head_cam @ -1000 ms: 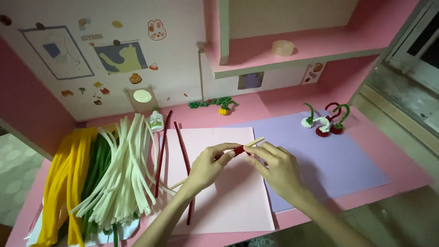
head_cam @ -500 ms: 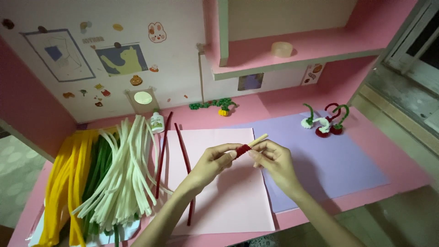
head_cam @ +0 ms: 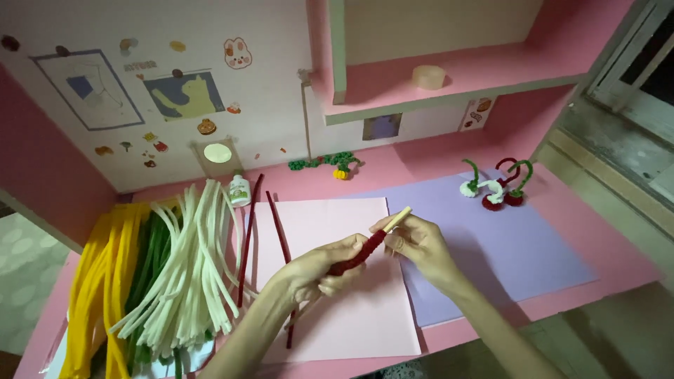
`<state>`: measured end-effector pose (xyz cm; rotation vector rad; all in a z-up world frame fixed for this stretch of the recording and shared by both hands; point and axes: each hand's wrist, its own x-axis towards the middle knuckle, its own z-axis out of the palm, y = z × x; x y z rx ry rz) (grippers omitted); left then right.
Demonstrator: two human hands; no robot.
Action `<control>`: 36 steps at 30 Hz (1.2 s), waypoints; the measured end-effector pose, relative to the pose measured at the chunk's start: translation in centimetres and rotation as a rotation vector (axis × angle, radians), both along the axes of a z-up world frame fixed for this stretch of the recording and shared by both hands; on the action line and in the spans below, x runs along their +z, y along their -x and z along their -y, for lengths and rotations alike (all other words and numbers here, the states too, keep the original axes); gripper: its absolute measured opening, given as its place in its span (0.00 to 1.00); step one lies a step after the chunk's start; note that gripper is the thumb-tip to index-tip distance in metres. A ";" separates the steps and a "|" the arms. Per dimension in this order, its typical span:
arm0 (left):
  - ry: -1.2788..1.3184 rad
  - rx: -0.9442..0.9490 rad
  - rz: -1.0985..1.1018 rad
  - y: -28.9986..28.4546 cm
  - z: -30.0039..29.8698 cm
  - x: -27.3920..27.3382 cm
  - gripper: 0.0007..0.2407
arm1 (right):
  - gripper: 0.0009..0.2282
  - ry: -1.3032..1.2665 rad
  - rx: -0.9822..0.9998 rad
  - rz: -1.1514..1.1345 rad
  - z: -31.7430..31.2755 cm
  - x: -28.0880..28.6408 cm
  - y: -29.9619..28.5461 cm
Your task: The person wraps a red pipe cleaner around a wooden stick to form a spiral. They then remove the stick and set the spiral aside. The person repeats the process with another red pipe cleaner and wooden stick.
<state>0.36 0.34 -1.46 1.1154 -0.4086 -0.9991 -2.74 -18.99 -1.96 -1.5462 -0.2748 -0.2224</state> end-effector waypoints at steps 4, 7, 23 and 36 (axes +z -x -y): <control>-0.041 0.063 0.079 0.7 0.2 1.5 0.12 | 0.11 -0.036 -0.049 -0.010 0.6 -2.5 -1.2; -0.238 0.252 0.325 -0.5 0.0 0.0 0.15 | 0.10 -0.082 -0.179 -0.042 0.8 -1.6 -1.1; -0.572 0.770 1.352 -0.1 0.7 0.2 0.02 | 0.07 -0.167 -0.379 -0.070 4.6 -1.8 -2.7; -0.437 0.571 0.849 -1.0 1.0 -1.3 0.04 | 0.09 -0.137 -0.368 -0.001 5.2 -1.6 -2.9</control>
